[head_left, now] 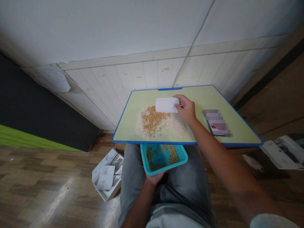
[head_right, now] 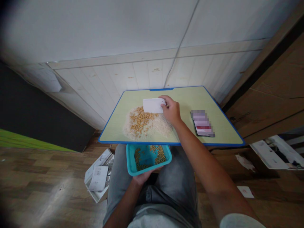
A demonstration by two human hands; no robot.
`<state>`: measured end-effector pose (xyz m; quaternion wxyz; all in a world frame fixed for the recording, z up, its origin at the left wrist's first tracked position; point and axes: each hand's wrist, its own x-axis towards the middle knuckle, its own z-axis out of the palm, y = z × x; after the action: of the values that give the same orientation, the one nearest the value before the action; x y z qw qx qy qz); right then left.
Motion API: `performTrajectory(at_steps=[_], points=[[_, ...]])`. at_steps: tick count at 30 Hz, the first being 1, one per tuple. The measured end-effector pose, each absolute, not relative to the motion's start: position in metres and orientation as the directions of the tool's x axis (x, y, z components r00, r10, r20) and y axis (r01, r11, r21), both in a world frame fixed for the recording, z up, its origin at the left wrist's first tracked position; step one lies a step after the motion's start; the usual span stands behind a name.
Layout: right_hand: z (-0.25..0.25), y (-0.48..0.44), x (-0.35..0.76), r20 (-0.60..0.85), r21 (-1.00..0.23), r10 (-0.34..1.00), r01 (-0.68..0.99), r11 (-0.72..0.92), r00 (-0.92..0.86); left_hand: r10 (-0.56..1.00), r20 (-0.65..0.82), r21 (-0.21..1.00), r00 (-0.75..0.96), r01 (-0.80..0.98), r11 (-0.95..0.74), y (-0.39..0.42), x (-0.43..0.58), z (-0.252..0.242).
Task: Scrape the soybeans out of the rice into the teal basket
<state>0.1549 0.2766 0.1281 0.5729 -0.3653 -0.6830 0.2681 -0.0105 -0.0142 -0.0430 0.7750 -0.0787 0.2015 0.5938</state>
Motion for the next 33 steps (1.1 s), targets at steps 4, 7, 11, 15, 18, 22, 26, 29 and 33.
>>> performTrajectory(at_steps=[4, 7, 11, 15, 18, 22, 26, 29, 33], points=[[0.131, 0.281, 0.148, 0.610, -0.773, 0.792, 0.204, 0.601, -0.023, 0.913, -0.350, 0.156, 0.209, -0.948, 0.277, -0.015, -0.012, -0.050], [0.133, 0.285, 0.142, 0.614, -0.767, 0.788, 0.205, 0.608, -0.045, 0.922, -0.312, 0.192, 0.230, -0.935, 0.298, -0.016, -0.012, -0.056], [0.133, 0.290, 0.137, 0.577, -0.795, 0.810, 0.156, 0.586, -0.105, 0.926, -0.299, 0.199, 0.229, -0.934, 0.295, -0.015, -0.009, -0.060], [0.131, 0.292, 0.137, 0.549, -0.823, 0.826, 0.088, 0.561, -0.131, 0.912, -0.342, 0.194, 0.227, -0.933, 0.304, -0.015, -0.009, -0.060], [0.132, 0.294, 0.139, 0.564, -0.818, 0.820, 0.072, 0.571, -0.095, 0.902, -0.368, 0.151, 0.227, -0.942, 0.299, -0.016, -0.011, -0.058], [0.133, 0.294, 0.142, 0.599, -0.791, 0.800, 0.135, 0.597, -0.035, 0.912, -0.342, 0.153, 0.227, -0.944, 0.292, -0.016, -0.011, -0.054], [0.131, 0.290, 0.139, 0.574, -0.799, 0.812, 0.145, 0.584, -0.110, 0.907, -0.349, 0.125, 0.235, -0.948, 0.294, -0.015, -0.009, -0.048], [0.132, 0.287, 0.136, 0.548, -0.819, 0.821, 0.094, 0.565, -0.158, 0.902, -0.356, 0.081, 0.246, -0.953, 0.292, -0.015, -0.008, -0.046], [0.135, 0.283, 0.136, 0.533, -0.839, 0.828, 0.023, 0.544, -0.173, 0.897, -0.377, 0.085, 0.231, -0.956, 0.281, -0.014, -0.007, -0.047]])
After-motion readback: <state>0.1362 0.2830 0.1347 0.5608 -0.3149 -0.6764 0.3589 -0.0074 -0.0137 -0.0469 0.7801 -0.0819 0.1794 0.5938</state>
